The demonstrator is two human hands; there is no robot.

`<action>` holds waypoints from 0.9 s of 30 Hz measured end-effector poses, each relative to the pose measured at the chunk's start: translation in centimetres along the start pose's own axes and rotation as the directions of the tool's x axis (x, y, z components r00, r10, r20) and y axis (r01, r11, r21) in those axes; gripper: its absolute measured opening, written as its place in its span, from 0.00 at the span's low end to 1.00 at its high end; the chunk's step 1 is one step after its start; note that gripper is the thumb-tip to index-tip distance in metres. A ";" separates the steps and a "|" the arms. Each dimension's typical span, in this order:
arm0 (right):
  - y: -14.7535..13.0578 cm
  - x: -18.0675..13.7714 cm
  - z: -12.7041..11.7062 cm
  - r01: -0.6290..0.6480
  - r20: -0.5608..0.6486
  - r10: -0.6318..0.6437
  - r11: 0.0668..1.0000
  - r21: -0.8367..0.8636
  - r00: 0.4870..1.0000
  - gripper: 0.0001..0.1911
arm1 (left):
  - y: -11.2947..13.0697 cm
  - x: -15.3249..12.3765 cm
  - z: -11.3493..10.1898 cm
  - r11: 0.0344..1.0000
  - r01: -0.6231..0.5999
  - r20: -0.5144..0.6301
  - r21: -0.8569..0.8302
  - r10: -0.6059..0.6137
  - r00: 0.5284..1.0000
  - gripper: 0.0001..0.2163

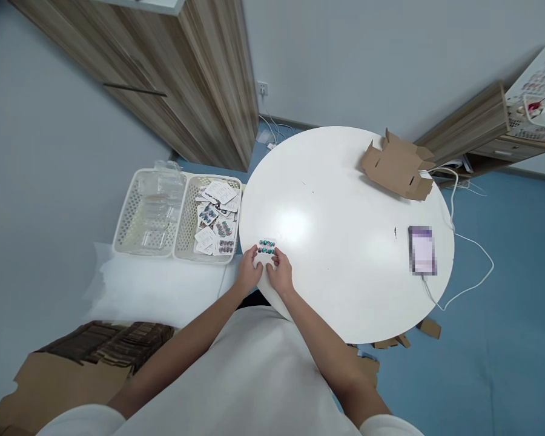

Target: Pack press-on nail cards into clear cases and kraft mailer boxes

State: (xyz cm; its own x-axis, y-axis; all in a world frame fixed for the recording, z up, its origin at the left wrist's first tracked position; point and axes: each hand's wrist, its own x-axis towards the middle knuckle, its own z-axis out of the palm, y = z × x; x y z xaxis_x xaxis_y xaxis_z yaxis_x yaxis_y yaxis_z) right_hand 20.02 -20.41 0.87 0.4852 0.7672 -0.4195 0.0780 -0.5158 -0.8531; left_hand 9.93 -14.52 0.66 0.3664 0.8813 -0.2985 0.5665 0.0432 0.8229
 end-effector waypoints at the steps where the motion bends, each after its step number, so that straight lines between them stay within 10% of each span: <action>1: -0.2 0.4 0.3 -0.003 -0.001 0.003 1.000 0.007 1.000 0.29 | -0.1 0.4 -0.3 1.000 0.007 -0.002 -0.016 -0.007 1.000 0.26; 27: 0.4 -0.3 -0.4 0.058 -0.024 -0.054 0.986 0.157 0.998 0.29 | -0.3 -0.7 -0.8 0.998 -0.050 -0.117 -0.045 0.044 0.992 0.26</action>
State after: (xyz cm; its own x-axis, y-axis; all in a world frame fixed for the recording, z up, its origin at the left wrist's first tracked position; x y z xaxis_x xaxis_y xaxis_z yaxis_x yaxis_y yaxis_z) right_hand 20.26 -21.00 0.83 0.5014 0.7846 -0.3647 -0.0318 -0.4045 -0.9140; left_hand 8.93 -14.78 1.00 0.3020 0.9314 -0.2030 0.5135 0.0204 0.8579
